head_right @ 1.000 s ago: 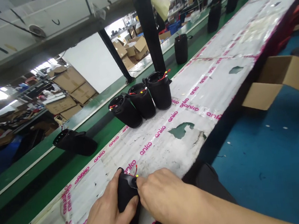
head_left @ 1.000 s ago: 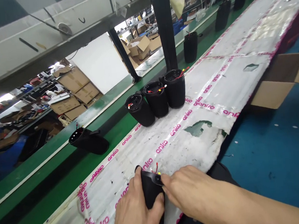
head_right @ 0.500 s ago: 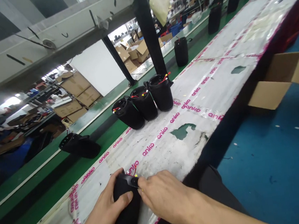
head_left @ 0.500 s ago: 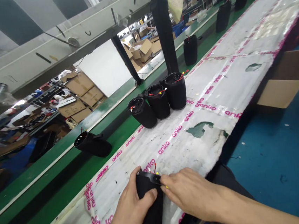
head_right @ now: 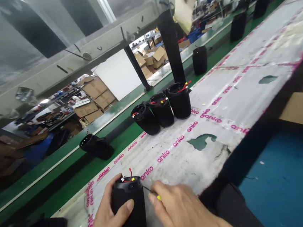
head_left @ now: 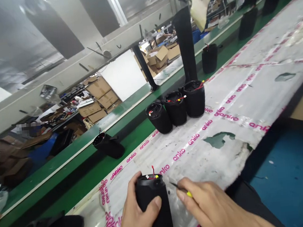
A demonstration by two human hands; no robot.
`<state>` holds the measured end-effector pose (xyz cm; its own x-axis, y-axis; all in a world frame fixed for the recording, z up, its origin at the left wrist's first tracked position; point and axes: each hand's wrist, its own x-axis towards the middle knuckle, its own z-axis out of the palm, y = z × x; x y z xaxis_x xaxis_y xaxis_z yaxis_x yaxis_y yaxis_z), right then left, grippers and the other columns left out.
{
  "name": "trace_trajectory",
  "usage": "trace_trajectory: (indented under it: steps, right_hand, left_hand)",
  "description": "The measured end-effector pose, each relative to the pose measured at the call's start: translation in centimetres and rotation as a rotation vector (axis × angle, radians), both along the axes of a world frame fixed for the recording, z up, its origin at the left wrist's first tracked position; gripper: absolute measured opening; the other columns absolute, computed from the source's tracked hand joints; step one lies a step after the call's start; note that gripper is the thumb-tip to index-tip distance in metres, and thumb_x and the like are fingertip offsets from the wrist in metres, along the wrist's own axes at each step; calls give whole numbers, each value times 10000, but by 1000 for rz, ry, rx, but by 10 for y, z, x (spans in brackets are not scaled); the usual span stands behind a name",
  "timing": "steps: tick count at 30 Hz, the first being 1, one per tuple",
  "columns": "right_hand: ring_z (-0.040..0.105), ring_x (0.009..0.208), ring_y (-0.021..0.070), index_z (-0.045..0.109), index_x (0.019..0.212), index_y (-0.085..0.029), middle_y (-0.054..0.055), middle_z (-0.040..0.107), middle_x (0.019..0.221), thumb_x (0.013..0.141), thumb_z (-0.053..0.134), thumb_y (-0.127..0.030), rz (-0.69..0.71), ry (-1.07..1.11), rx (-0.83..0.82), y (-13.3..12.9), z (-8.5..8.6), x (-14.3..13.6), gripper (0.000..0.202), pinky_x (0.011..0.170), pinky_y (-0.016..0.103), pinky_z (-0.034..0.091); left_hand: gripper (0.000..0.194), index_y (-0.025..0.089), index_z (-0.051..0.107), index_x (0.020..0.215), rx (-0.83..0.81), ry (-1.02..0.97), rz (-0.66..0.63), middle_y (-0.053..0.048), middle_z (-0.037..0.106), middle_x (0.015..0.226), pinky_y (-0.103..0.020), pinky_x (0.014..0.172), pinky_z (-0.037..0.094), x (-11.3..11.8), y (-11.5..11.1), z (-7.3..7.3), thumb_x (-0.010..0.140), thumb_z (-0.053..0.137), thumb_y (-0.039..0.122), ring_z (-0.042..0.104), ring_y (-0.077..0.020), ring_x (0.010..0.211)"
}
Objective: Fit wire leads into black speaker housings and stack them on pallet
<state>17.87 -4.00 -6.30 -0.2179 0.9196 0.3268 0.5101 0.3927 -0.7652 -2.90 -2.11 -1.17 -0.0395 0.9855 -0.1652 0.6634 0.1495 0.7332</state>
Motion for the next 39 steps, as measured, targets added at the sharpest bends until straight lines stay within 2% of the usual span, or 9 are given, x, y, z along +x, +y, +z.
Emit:
trace_trajectory:
  steps: [3,5,9,12,17,21,26,32,39]
  right_hand:
    - [646,556,224,515,969,-225,3,636,652,1018,255,-260,17,-168,-26,-2,-5,-20,267,517,327,360]
    - [660,566,247,514,988,-203,27,655,669,999,259,-224,45,-253,-63,-2,-5,-29,255,513,341,335]
    - [695,677,276,519,1038,-185,65,701,771,978,303,-189,99,-311,-136,3,2,-39,224,557,354,328]
    - [689,671,271,520,1025,-192,59,699,771,986,296,-189,100,-298,-180,6,6,-42,228,551,357,310]
    - [688,701,272,526,1009,-198,64,692,782,1000,271,-195,85,-301,-194,7,8,-39,255,579,359,318]
    - [687,753,275,551,1035,-189,78,698,809,1018,279,-225,105,-264,-289,8,11,-31,276,625,350,366]
    - [682,856,276,567,1093,-170,97,704,871,1023,309,-232,45,-199,-363,9,3,-25,275,699,343,408]
    - [674,829,265,575,1026,-198,73,688,845,1033,315,-257,-11,-138,-388,10,-9,-19,266,679,336,406]
    - [700,800,280,601,1003,-170,97,708,839,1019,319,-208,-7,-184,-449,17,-3,-19,285,642,340,425]
  left_hand:
    - [874,222,170,1525,45,173,63,-145,533,1429,-490,1098,393,2,-2,3,812,586,507,512,-347,1330]
    - [935,218,92,1548,54,215,82,-152,510,1451,-485,1102,390,1,-2,0,808,595,488,491,-346,1353]
    - [841,218,246,1494,66,117,90,-133,452,1488,-483,1144,334,-1,0,-11,785,616,479,455,-317,1372]
    - [765,200,340,1419,83,79,91,-140,465,1445,-497,1140,325,3,3,-13,767,639,466,450,-322,1357]
    - [724,207,347,1392,87,131,88,-129,487,1390,-487,1105,358,12,5,-10,766,633,435,483,-325,1315]
    - [750,250,328,1411,67,157,43,-109,473,1425,-481,1102,364,12,7,-14,761,654,432,487,-322,1319]
    - [620,299,344,1424,45,147,-62,-78,413,1503,-486,1097,356,10,13,-20,868,526,504,431,-321,1367]
    - [614,278,357,1394,-33,212,-98,-97,443,1484,-507,1077,347,14,22,-23,865,511,548,456,-344,1335]
    - [610,221,398,1329,-8,317,-140,-138,517,1395,-507,1071,355,21,30,-23,842,510,570,503,-344,1297]
